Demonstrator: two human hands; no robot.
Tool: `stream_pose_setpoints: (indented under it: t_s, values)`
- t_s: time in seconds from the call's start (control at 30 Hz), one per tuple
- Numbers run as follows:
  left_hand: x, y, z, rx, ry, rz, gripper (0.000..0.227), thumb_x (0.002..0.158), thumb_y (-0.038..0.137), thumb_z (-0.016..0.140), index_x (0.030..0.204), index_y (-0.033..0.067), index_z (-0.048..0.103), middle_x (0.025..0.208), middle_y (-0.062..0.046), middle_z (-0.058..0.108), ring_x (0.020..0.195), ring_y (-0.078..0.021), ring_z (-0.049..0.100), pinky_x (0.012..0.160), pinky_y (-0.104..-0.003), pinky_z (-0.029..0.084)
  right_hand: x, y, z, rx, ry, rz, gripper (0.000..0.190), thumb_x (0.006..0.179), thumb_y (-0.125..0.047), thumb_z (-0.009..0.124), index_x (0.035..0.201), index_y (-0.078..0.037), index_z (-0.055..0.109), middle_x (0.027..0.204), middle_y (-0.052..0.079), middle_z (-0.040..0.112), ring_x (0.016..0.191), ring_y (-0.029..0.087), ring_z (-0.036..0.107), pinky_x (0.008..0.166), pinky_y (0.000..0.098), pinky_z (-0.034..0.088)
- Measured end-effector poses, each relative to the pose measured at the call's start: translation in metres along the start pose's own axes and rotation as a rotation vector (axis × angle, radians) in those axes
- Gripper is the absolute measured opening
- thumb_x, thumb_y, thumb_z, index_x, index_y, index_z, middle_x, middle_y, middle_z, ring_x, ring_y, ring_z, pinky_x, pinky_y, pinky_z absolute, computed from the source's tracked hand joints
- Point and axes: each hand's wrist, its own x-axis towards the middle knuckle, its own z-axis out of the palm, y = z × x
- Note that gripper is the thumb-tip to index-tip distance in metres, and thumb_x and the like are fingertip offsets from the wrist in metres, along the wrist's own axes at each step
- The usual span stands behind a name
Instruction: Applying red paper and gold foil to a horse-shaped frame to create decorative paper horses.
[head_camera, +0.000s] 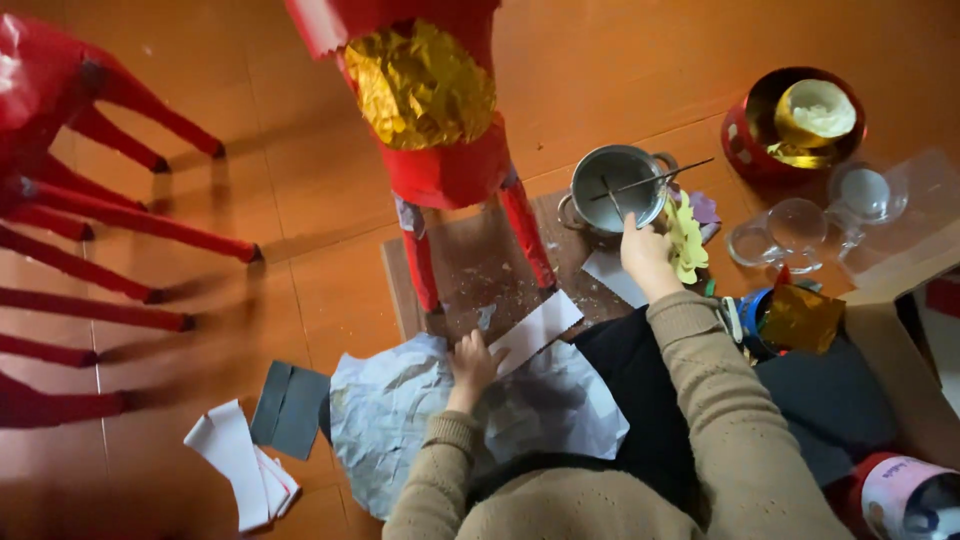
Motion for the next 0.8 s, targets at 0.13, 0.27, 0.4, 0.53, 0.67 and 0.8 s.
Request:
stream_pose_setpoints:
  t_s: [0.13,0.27,0.4,0.53,0.67,0.8]
  values:
    - [-0.003,-0.007,0.003,-0.188,-0.206,-0.064,0.077,0.065,0.079,0.059,0.101,0.0131,0.044,0.089,-0.012,0.058,0.079,-0.0351,0.069,0.072,-0.049,0.057,-0.007,0.016,-0.008,0.058,0.144,0.038,0.037,0.098,-0.012,0.038,0.128,0.002,0.054,0.105,0.027,0.068,0.092,0.046,0.069,0.075,0.0619,0.048]
    - [0.007,-0.010,0.004,-0.513,-0.310,-0.171,0.027,0.073,0.031,0.076,0.092,0.0179,0.062,0.084,-0.011,0.068,0.089,-0.0350,0.069,0.076,-0.049,0.056,-0.032,0.021,-0.033,0.063,0.171,0.031,0.035,0.091,-0.012,0.044,0.117,0.003,0.062,0.105,0.024,0.065,0.089,0.045,0.069,0.065,0.0625,0.050]
    - [0.006,-0.014,0.008,-0.451,-0.231,-0.085,0.021,0.081,0.024,0.066,0.100,0.0190,0.058,0.088,-0.013,0.069,0.091,-0.0369,0.068,0.077,-0.054,0.054,-0.058,-0.004,-0.067,-0.044,0.053,-0.035,0.037,0.090,-0.012,0.036,0.108,0.000,0.067,0.098,0.020,0.072,0.093,0.043,0.071,0.075,0.0578,0.052]
    - [0.002,-0.014,0.004,-0.334,-0.176,-0.017,0.014,0.087,0.022,0.058,0.100,0.0206,0.063,0.085,-0.006,0.068,0.085,-0.0295,0.068,0.074,-0.044,0.056,-0.083,-0.021,-0.069,-0.008,0.045,-0.079,0.032,0.090,-0.018,0.036,0.112,-0.009,0.057,0.094,0.022,0.073,0.094,0.043,0.071,0.083,0.0561,0.052]
    - [0.008,-0.010,-0.023,-0.344,0.014,0.020,0.011,0.085,0.017,0.059,0.091,0.0197,0.068,0.098,-0.006,0.063,0.092,-0.0337,0.064,0.076,-0.046,0.055,-0.109,-0.026,-0.048,0.181,0.043,0.021,0.033,0.089,-0.027,0.038,0.116,-0.016,0.052,0.084,0.022,0.073,0.089,0.043,0.072,0.080,0.0562,0.052]
    - [0.018,-0.014,-0.011,-0.404,0.093,-0.051,0.007,0.075,0.019,0.066,0.081,0.0196,0.063,0.104,-0.003,0.058,0.100,-0.0312,0.060,0.079,-0.050,0.053,-0.131,-0.029,-0.022,0.288,0.034,-0.009,0.047,0.099,-0.038,0.043,0.140,-0.016,0.046,0.097,0.024,0.072,0.098,0.041,0.070,0.085,0.0525,0.054]
